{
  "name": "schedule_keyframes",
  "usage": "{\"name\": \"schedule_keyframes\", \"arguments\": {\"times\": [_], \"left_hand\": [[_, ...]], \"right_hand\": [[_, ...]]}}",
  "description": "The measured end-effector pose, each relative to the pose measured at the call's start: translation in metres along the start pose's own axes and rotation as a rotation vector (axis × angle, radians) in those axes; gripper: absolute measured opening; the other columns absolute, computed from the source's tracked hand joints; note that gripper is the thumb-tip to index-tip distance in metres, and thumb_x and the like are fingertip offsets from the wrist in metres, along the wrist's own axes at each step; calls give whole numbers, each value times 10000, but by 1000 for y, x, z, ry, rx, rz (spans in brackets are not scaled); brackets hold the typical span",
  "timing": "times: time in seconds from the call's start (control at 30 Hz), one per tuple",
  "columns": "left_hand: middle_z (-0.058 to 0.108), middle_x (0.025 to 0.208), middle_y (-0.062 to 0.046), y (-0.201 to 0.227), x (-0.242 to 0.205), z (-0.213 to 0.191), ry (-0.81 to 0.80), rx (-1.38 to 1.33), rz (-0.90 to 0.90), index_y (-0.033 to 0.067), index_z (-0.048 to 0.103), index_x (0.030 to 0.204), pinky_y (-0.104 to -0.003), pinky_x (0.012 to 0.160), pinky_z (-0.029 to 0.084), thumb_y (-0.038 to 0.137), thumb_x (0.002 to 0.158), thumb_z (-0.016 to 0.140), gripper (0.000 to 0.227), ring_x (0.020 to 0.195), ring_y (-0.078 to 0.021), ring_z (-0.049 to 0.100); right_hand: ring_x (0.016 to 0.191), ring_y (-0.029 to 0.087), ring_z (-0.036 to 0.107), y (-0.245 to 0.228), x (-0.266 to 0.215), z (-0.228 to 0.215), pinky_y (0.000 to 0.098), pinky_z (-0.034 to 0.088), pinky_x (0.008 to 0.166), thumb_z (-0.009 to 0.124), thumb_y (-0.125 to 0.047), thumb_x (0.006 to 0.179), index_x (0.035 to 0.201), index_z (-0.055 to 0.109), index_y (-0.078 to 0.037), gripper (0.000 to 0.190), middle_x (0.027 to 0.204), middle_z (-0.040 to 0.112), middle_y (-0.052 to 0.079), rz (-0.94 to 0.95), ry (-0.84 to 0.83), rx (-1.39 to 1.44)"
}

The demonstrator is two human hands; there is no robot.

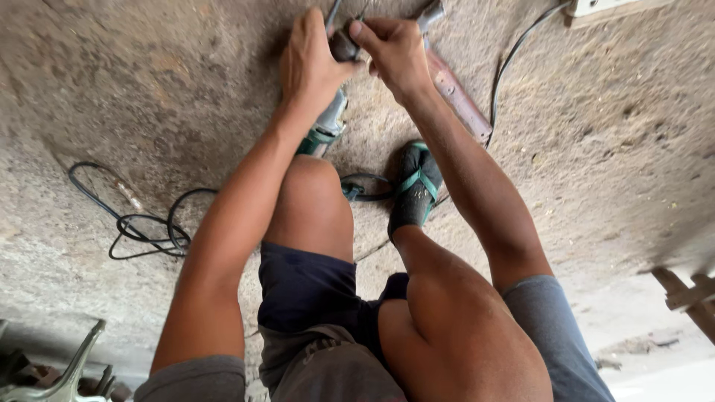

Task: The person sits on the floor and uses a hammer and pliers to adjust the chuck of a corded drill. They then walk to a workbench, pick up a small metal piece, and use an angle grinder to grind it.

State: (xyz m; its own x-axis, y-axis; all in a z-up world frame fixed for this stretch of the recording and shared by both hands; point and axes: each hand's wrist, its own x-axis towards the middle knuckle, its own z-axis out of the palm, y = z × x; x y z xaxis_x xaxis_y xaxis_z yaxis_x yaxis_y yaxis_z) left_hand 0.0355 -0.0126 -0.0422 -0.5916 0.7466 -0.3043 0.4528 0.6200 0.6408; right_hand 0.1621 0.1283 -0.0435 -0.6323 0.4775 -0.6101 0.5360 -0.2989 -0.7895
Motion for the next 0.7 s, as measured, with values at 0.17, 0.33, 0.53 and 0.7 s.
{"name": "schedule_keyframes", "arguments": {"times": [0.17, 0.33, 0.53, 0.7], "left_hand": [[664, 1082, -173, -4, -7, -6, -147, -163, -34, 18, 543, 1145, -463, 874, 504, 492, 801, 971, 726, 1048, -316, 642], [656, 938, -128, 0, -23, -28, -66, -348, -226, 14, 613, 1036, -380, 766, 524, 425, 864, 880, 520, 878, -236, 641], [698, 821, -27, 31, -26, -73, 105, -759, -274, 24, 687, 942, -269, 679, 525, 261, 935, 781, 255, 747, -93, 626], [736, 821, -44, 56, -11, -94, 152, -790, -75, 20, 726, 930, -273, 685, 555, 196, 853, 855, 232, 756, -87, 652]], "right_hand": [[466, 46, 500, 0, 15, -11, 238, 411, 413, 743, -327, 998, 1014, 808, -78, 257, 690, 668, 45, 112, 52, 197], [494, 75, 551, -38, 40, -57, 261, 447, 451, 752, -200, 997, 980, 779, -50, 153, 897, 816, 56, -148, 219, 385], [719, 76, 640, -78, -20, -42, 226, 515, 627, 719, -111, 1002, 1039, 733, -30, 89, 851, 721, 13, -146, -20, 298], [681, 120, 648, -130, -58, 7, 275, 531, 586, 795, -117, 912, 961, 734, 29, 165, 805, 718, 88, -545, -25, -415]]}}
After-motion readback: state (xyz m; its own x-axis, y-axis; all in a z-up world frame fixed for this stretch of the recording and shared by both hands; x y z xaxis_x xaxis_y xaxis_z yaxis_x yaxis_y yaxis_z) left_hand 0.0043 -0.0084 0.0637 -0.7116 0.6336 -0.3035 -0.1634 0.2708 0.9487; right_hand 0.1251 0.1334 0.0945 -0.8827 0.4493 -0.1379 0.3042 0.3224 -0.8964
